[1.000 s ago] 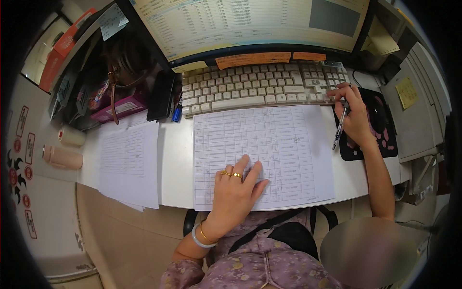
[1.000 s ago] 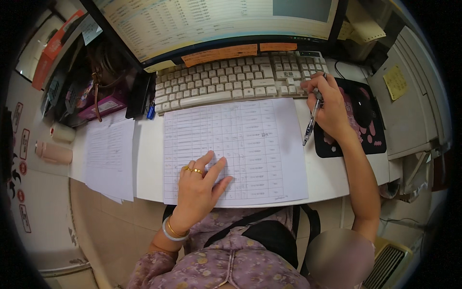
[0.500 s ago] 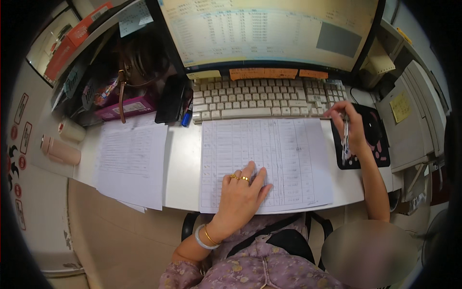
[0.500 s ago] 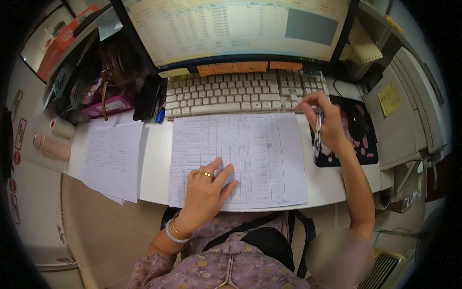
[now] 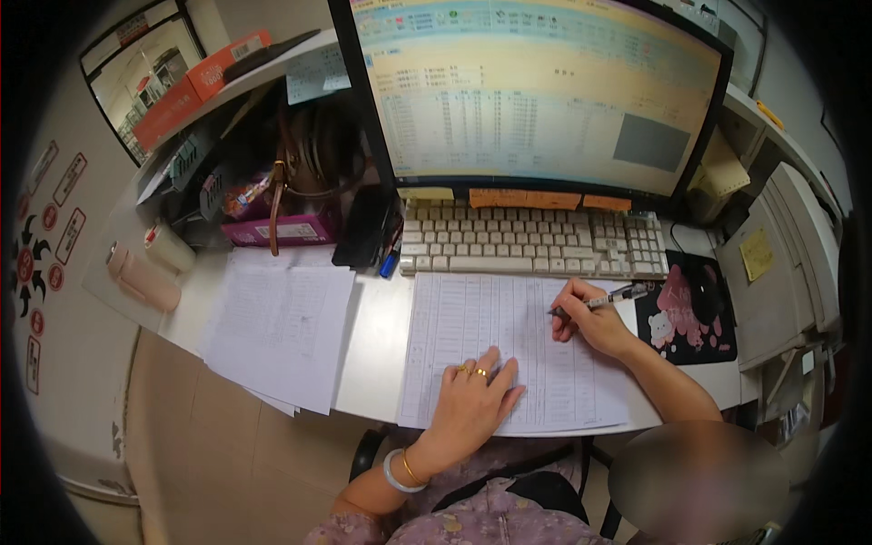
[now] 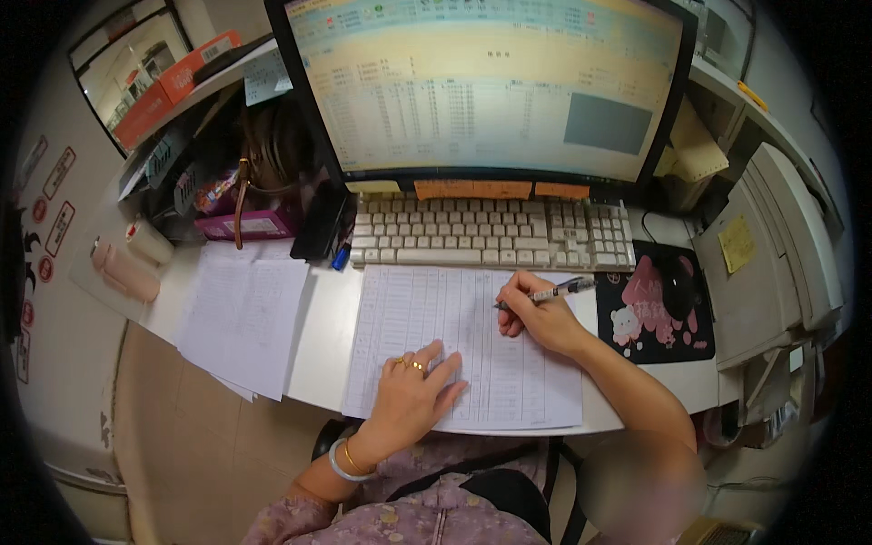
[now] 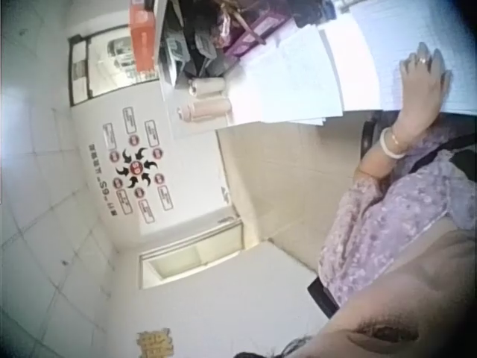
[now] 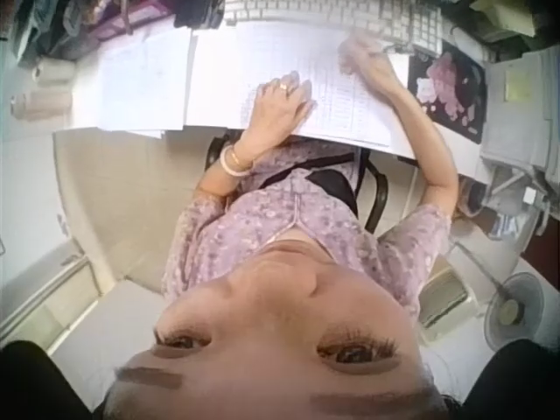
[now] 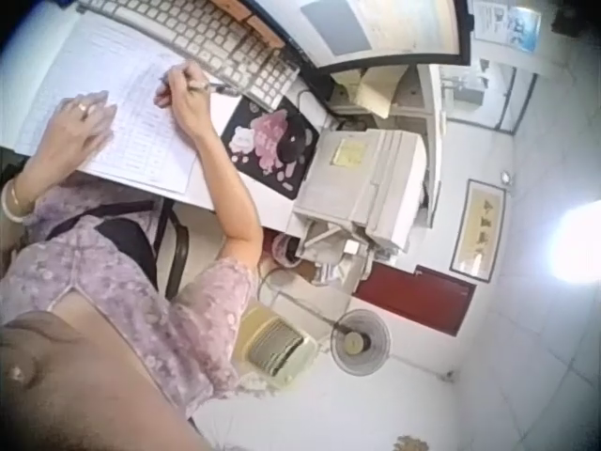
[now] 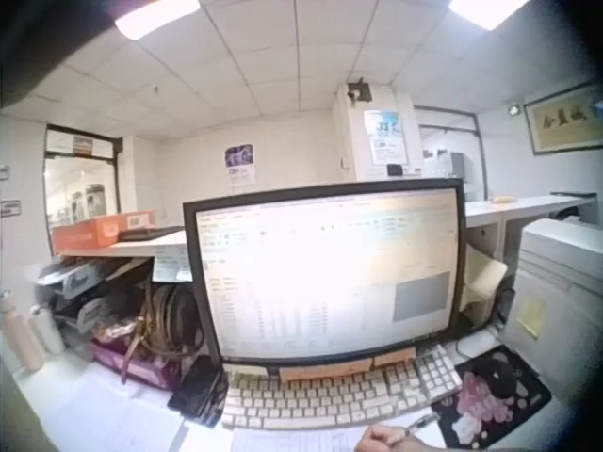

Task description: The recorder checks information on a computer screen and writes data onto a paper form.

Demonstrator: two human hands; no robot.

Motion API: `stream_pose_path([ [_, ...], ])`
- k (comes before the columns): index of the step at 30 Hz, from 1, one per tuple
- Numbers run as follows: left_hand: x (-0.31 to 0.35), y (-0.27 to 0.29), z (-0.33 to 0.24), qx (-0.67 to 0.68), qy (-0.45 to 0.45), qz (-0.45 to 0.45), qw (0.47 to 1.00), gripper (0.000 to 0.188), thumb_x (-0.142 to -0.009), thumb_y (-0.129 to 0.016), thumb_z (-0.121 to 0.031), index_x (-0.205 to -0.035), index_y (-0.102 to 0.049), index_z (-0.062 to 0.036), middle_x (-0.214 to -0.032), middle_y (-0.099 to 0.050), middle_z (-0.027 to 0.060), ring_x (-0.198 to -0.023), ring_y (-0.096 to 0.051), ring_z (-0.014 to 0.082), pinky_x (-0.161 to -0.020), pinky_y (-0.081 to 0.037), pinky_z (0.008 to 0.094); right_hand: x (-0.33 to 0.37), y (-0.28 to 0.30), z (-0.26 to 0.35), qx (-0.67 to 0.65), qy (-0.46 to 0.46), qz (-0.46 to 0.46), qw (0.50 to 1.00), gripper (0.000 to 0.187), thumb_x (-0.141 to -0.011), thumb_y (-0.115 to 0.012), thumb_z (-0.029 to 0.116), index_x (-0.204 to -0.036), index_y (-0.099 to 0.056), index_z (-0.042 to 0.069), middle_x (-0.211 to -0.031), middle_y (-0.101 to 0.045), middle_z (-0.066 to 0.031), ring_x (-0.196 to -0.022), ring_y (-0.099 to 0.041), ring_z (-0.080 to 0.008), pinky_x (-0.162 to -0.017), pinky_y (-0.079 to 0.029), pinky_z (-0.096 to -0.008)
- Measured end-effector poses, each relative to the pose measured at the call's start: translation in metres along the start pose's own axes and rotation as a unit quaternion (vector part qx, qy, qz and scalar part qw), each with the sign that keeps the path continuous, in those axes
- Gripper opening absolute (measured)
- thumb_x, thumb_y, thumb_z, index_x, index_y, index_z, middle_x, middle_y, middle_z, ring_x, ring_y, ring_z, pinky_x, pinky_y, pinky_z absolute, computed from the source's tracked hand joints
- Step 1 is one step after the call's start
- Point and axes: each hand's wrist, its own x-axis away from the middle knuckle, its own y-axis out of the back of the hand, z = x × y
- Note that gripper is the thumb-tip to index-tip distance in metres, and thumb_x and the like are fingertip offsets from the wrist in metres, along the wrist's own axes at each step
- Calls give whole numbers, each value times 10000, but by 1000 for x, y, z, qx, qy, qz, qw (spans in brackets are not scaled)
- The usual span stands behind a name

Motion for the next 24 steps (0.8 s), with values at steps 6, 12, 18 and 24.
stream_pose_path([
  [6, -5, 4, 2, -5, -1, 6, 1000, 376, -872, -740, -278, -1184, -649, -87, -1226, -613, 163, -927, -616, 277, -803, -439, 401, 0, -3, 8, 26, 23, -25, 999, 199, -1050, -516, 195, -1004, -570, 9, -824, -636, -64, -702, -638, -108, -625, -527, -235],
  [12, -6, 2, 2, 4, 4, -1, 1000, 376, -856, -764, -263, -1183, -668, -103, -1221, -625, 159, -918, -622, 286, -808, -451, 395, 1, -5, 7, 39, 19, -23, 999, 195, -1048, -522, 199, -1006, -575, 17, -839, -641, -64, -729, -641, -104, -642, -532, -237],
  [18, -2, 4, -1, 4, 7, 9, 1000, 379, -855, -766, -267, -1182, -670, -102, -1233, -622, 157, -905, -617, 274, -803, -449, 391, 7, -7, 8, 54, 19, -28, 998, 193, -1044, -533, 203, -1009, -574, 17, -842, -643, -62, -728, -635, -102, -651, -533, -238],
  [24, -4, 4, 0, 3, 6, 11, 1000, 397, -844, -777, -265, -1192, -678, -103, -1248, -617, 154, -877, -608, 250, -791, -444, 384, 7, -6, 10, 51, 27, -30, 998, 178, -1040, -544, 190, -1013, -574, 17, -847, -644, -57, -733, -629, -95, -657, -532, -236],
])
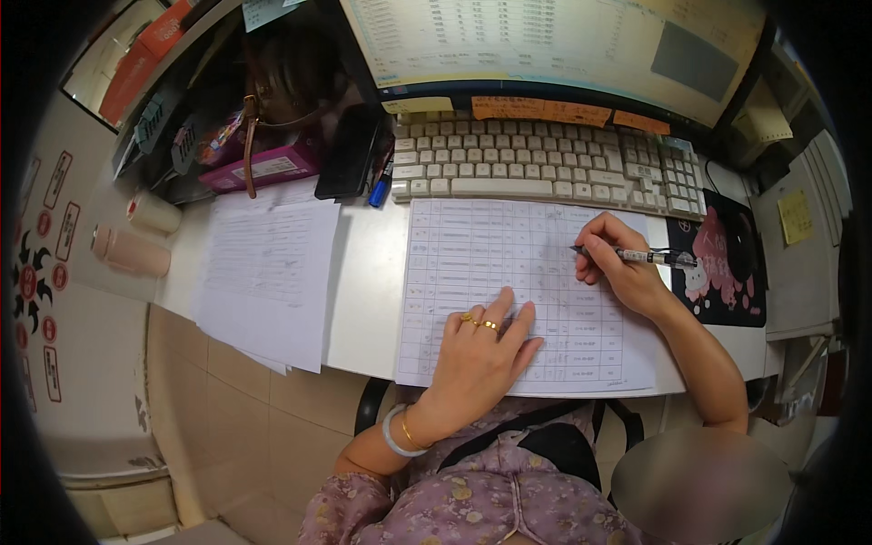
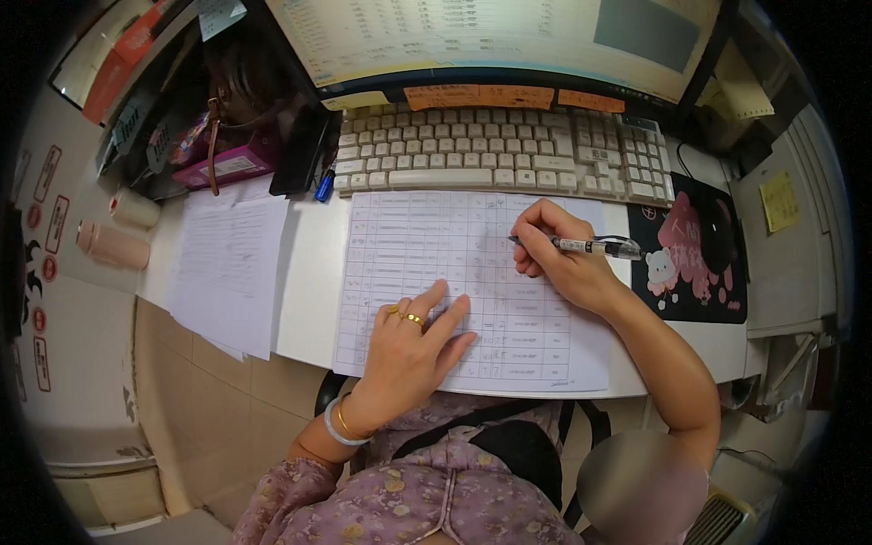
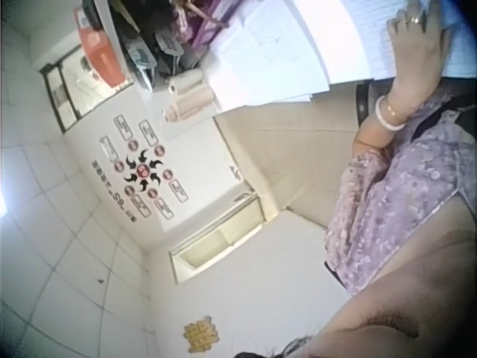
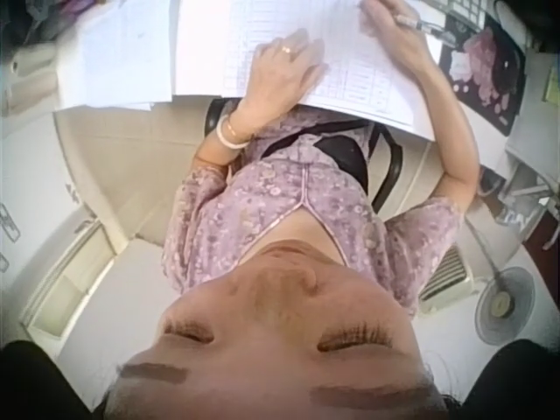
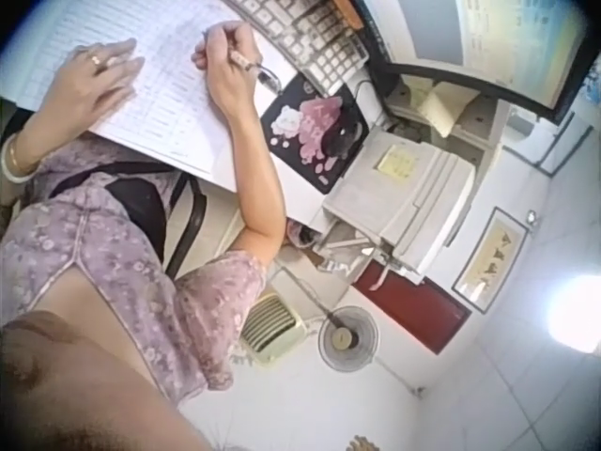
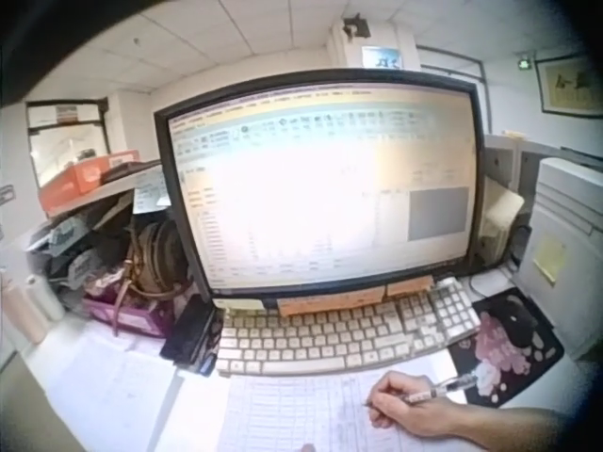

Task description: The recorder checks information on a computer screen and writes data onto a paper form.

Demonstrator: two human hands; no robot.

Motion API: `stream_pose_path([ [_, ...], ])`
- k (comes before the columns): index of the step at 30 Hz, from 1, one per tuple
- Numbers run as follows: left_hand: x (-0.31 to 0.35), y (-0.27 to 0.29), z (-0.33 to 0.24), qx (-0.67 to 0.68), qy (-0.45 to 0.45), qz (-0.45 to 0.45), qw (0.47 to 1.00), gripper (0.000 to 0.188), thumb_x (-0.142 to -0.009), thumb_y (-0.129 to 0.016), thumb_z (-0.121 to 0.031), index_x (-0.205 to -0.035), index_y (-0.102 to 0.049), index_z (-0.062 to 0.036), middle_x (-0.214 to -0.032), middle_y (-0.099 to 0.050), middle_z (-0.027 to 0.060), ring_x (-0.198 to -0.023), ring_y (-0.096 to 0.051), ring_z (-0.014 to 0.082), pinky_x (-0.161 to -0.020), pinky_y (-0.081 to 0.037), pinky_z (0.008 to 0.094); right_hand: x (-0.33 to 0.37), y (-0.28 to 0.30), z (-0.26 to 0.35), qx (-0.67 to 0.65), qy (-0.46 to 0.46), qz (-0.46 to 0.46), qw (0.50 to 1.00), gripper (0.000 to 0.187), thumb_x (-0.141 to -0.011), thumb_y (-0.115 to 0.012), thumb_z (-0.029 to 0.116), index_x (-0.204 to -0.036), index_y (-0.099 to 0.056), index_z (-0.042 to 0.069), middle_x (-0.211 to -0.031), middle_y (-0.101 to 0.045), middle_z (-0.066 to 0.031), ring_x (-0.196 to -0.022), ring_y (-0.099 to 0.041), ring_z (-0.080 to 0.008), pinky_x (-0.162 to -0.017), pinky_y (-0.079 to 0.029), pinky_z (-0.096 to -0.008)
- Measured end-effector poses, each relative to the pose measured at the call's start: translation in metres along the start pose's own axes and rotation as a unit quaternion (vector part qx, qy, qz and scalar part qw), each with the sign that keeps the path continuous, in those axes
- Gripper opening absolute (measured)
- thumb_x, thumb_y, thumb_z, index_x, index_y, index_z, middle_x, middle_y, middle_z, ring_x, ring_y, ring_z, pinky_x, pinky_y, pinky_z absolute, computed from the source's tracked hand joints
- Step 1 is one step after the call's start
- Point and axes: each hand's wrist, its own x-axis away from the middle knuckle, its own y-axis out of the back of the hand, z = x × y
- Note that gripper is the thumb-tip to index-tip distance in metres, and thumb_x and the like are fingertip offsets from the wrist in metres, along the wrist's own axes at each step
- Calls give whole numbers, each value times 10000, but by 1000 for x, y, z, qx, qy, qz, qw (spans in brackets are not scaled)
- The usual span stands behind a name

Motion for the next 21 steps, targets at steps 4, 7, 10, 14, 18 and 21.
stream_pose_path([
  [4, 0, 1, 1, -7, 1, 4, 1000, 432, -827, -793, -264, -1212, -680, -103, -1253, -616, 151, -850, -595, 233, -789, -440, 380, -1, -2, 1, -8, -8, 0, 1000, 168, -1038, -545, 179, -1014, -574, 15, -850, -645, -58, -740, -631, -94, -661, -534, -236],
  [7, -1, 2, 1, -3, 1, 13, 1000, 456, -814, -805, -261, -1221, -678, -98, -1258, -613, 149, -845, -588, 227, -792, -438, 381, -1, -1, 0, -7, -13, 0, 1000, 167, -1036, -546, 175, -1015, -574, 12, -853, -646, -62, -746, -635, -97, -662, -537, -240],
  [10, -1, 4, 1, -1, 3, 22, 1000, 411, -867, -750, -301, -1210, -661, -92, -1268, -600, 156, -924, -615, 259, -823, -440, 389, -2, -1, 0, -5, -19, -1, 1000, 167, -1034, -548, 173, -1016, -575, 9, -857, -649, -68, -752, -642, -101, -664, -540, -244],
  [14, -1, 5, 1, 0, 4, 28, 1000, 418, -867, -751, -297, -1219, -663, -89, -1266, -600, 157, -908, -612, 256, -819, -436, 386, -2, 0, 0, 1, -17, 4, 1000, 180, -1033, -554, 184, -1015, -576, 7, -865, -655, -76, -758, -649, -105, -669, -545, -246],
  [18, -1, 4, 1, 3, 3, 26, 1000, 474, -811, -814, -263, -1235, -679, -100, -1272, -596, 152, -872, -578, 240, -795, -437, 381, -2, 1, 0, 6, -27, 1, 1000, 192, -1032, -556, 197, -1013, -576, 7, -866, -657, -78, -759, -650, -107, -672, -548, -247],
  [21, -1, 5, 1, 4, 3, 27, 1000, 475, -811, -814, -264, -1236, -679, -102, -1276, -595, 150, -874, -577, 240, -795, -436, 382, -1, 2, -1, 9, -18, 3, 1000, 196, -1031, -553, 202, -1018, -577, 8, -857, -656, -75, -762, -653, -109, -673, -551, -250],
])
